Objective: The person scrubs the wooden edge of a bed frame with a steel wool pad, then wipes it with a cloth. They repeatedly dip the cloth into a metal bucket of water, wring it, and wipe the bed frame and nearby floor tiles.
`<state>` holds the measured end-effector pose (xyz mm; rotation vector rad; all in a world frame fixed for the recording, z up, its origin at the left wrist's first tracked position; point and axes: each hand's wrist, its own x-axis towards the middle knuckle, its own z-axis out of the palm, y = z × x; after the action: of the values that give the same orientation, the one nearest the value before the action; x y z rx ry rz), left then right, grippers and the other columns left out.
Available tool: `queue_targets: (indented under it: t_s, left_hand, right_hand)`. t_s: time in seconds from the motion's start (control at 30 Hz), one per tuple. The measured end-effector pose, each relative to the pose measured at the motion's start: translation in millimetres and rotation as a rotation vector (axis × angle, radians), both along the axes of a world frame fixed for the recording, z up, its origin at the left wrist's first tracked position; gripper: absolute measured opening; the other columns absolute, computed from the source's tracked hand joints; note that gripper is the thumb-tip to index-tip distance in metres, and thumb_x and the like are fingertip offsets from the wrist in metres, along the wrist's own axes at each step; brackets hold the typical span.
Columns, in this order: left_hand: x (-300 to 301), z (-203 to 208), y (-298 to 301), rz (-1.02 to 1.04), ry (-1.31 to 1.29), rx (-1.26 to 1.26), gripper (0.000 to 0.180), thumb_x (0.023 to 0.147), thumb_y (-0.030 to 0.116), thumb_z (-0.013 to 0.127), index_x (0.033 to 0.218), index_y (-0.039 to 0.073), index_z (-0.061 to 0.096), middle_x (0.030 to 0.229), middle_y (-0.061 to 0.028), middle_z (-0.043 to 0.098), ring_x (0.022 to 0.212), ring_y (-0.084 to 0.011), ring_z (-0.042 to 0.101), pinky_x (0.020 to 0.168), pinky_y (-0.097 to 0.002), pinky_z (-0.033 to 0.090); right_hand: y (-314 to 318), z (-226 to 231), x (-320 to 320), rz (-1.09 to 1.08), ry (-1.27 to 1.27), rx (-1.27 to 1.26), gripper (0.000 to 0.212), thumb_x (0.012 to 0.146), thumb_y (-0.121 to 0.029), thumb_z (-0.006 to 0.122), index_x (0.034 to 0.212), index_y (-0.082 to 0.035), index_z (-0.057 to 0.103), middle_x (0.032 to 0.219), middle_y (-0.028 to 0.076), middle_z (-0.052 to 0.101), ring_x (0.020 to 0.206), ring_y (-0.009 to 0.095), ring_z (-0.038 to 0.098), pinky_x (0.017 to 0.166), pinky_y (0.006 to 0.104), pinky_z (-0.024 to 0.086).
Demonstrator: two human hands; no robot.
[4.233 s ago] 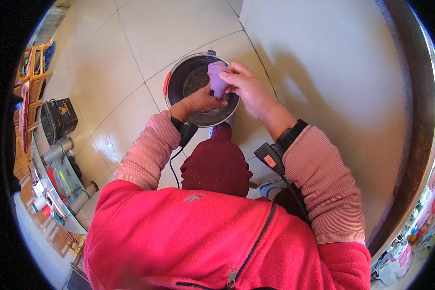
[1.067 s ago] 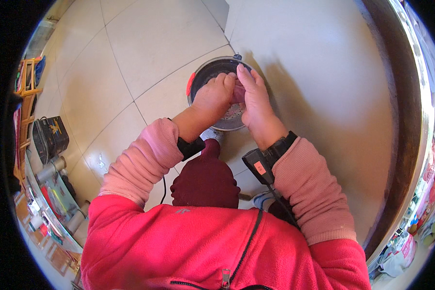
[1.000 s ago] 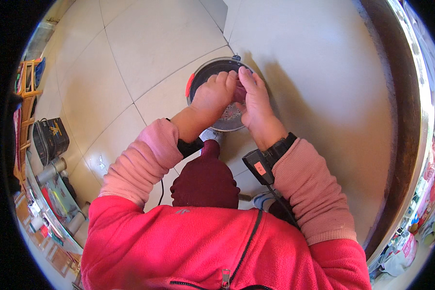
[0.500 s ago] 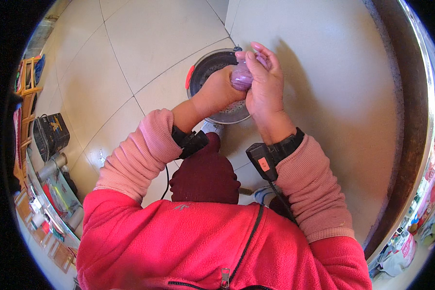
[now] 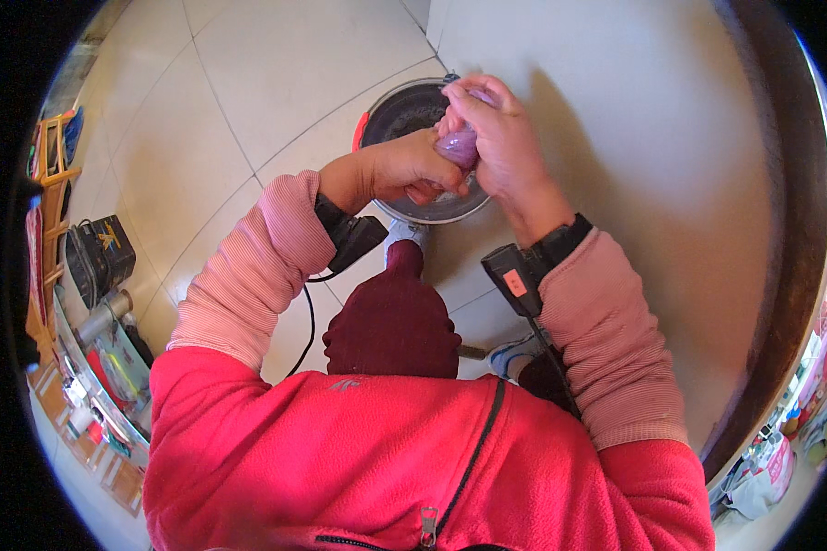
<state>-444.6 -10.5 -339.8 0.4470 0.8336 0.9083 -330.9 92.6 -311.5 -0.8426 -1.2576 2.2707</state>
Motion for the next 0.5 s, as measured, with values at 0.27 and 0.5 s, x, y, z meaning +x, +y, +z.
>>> queue_targets:
  t_s: [0.27,0.5]
  left_hand:
    - [1,9,-18,0.480,1.372,0.550,0.073,0.069,0.024,0.084,0.134,0.007,0.054,0.123,-0.0133,0.059,0.113,-0.0244,0.060,0.088,-0.0428,0.053]
    - [4,6,-35,0.269,2.230,1.282,0.051,0.080,0.020,0.065,0.130,0.017,0.056,0.134,-0.0062,0.051,0.110,-0.0266,0.056,0.091,-0.0395,0.049]
  right_hand:
    - [6,-39,5,-0.463,-0.226,-0.302,0.019,0.099,-0.021,0.061,0.100,-0.003,0.055,0.088,0.009,0.060,0.082,0.025,0.063,0.076,0.0404,0.056]
    - [-11,-35,5,-0.319,-0.150,-0.461,0.024,0.102,-0.028,0.055,0.102,-0.004,0.058,0.097,0.010,0.065,0.086,0.024,0.065,0.079,0.0397,0.056]
